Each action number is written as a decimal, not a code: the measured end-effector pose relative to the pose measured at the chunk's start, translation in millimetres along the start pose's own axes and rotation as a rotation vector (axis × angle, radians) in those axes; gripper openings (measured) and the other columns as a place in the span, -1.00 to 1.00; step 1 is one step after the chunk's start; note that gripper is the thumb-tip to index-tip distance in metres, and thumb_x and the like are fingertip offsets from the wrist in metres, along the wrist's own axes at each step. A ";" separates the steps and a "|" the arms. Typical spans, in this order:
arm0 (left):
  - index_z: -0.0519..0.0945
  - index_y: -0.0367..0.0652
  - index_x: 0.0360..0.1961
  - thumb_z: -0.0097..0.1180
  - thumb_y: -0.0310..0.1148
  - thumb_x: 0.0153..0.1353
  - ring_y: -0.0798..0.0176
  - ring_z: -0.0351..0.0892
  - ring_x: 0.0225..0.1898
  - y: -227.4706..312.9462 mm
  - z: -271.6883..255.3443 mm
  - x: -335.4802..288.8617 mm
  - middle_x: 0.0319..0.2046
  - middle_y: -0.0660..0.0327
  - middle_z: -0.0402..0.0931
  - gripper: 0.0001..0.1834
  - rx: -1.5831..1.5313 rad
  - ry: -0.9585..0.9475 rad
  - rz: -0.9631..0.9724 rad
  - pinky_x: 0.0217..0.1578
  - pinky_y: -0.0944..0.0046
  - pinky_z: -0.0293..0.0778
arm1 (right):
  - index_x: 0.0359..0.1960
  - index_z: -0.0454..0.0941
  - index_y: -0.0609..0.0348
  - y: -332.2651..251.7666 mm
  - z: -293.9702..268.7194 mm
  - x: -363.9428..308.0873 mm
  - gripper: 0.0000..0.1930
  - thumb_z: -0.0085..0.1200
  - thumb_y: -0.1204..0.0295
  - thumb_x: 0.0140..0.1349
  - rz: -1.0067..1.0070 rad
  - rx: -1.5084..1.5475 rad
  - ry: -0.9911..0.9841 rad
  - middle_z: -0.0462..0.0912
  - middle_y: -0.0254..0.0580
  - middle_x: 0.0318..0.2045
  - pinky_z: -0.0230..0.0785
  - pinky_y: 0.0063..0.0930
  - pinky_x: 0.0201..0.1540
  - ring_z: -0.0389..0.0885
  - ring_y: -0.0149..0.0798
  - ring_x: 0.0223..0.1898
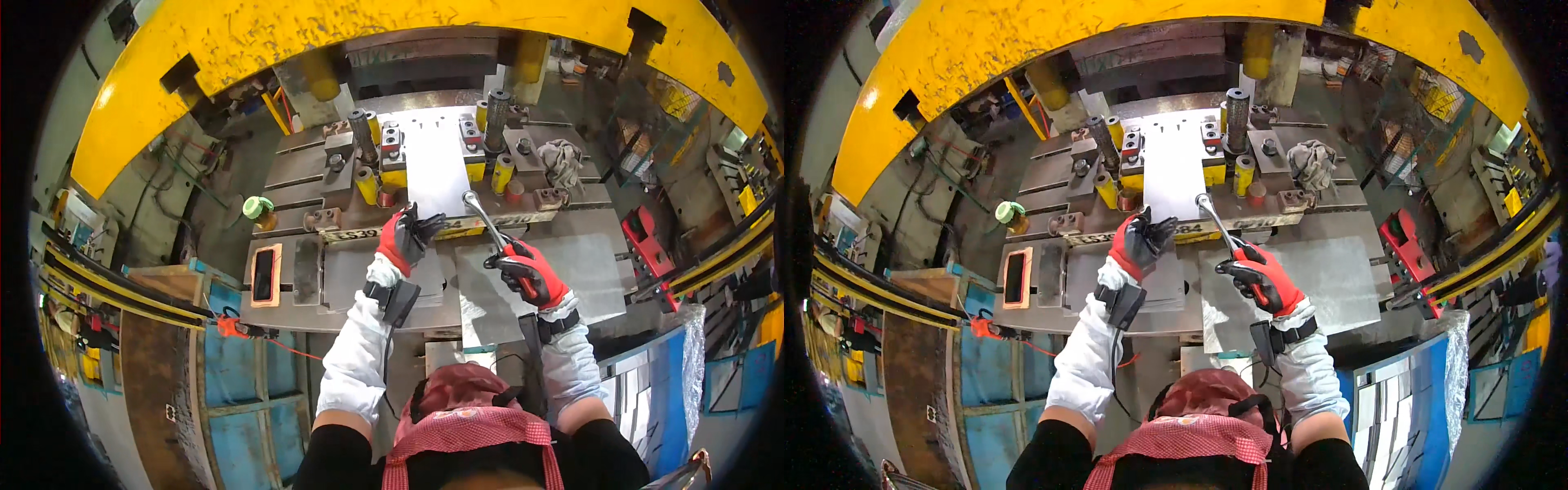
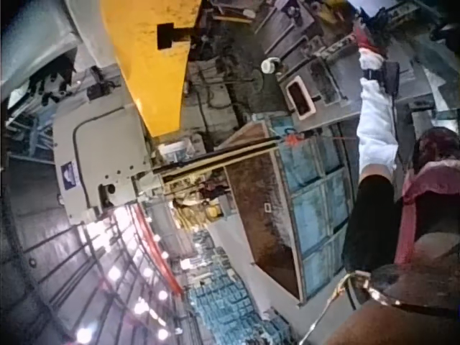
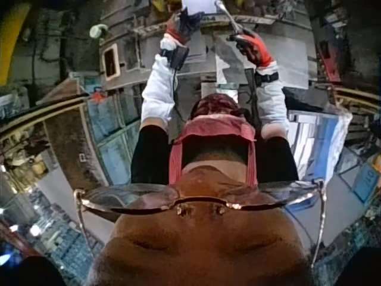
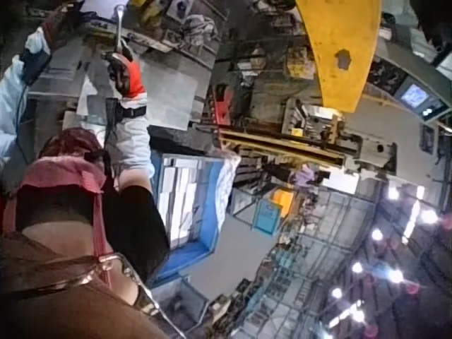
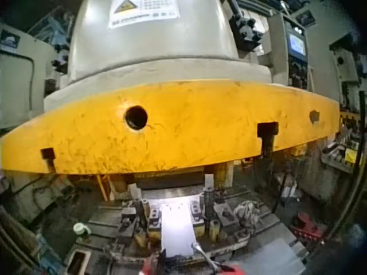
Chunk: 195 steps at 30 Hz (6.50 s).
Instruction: Organize metal workpieces and feed them into a large industrial press machine using a wrench for adjustments.
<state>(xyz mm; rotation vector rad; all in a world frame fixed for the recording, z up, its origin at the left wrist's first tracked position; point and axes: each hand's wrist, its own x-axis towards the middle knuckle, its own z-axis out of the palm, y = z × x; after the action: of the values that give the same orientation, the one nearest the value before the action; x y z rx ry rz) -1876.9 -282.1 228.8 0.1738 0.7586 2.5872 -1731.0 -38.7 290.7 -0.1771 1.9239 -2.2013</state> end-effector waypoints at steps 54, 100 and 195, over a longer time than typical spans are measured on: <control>0.33 -0.28 -0.09 -0.08 -0.37 0.19 -0.31 0.39 0.00 -6.8 7.9 7.7 -0.01 -0.18 0.35 -0.71 -0.116 0.094 -0.050 0.08 -0.10 0.37 | -0.14 0.54 0.19 32.8 -5.9 -0.8 -0.78 -0.10 0.41 0.29 -0.002 0.140 0.066 0.41 -0.41 -0.37 0.18 -0.63 -0.55 0.34 -0.55 -0.55; 0.34 -0.20 -0.07 -0.08 -0.22 0.28 -0.15 0.53 -0.16 -13.3 7.2 20.1 -0.14 -0.16 0.45 -0.69 -0.154 0.247 -0.079 -0.15 0.08 0.56 | 0.02 0.37 0.21 100.5 -93.2 -91.2 -0.61 0.04 0.43 0.13 0.277 0.122 0.307 0.57 -0.26 -0.45 0.20 -0.61 -0.64 0.35 -0.51 -0.66; 0.19 0.03 0.24 -0.02 -0.03 0.11 -0.17 0.00 0.28 -16.1 -138.8 -248.7 0.29 0.03 0.03 -0.33 2.361 0.548 -0.179 0.14 -0.07 0.17 | -0.21 0.45 0.21 172.6 -118.5 -119.3 -0.73 0.03 0.29 0.15 0.396 0.346 0.731 0.48 -0.16 -0.64 0.34 -0.33 -0.67 0.48 -0.19 -0.68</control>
<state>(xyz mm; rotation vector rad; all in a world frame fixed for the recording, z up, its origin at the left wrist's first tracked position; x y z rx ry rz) -1680.7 -447.2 103.8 0.0132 3.0822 0.2293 -1628.5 82.3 109.3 1.0953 1.5911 -2.4319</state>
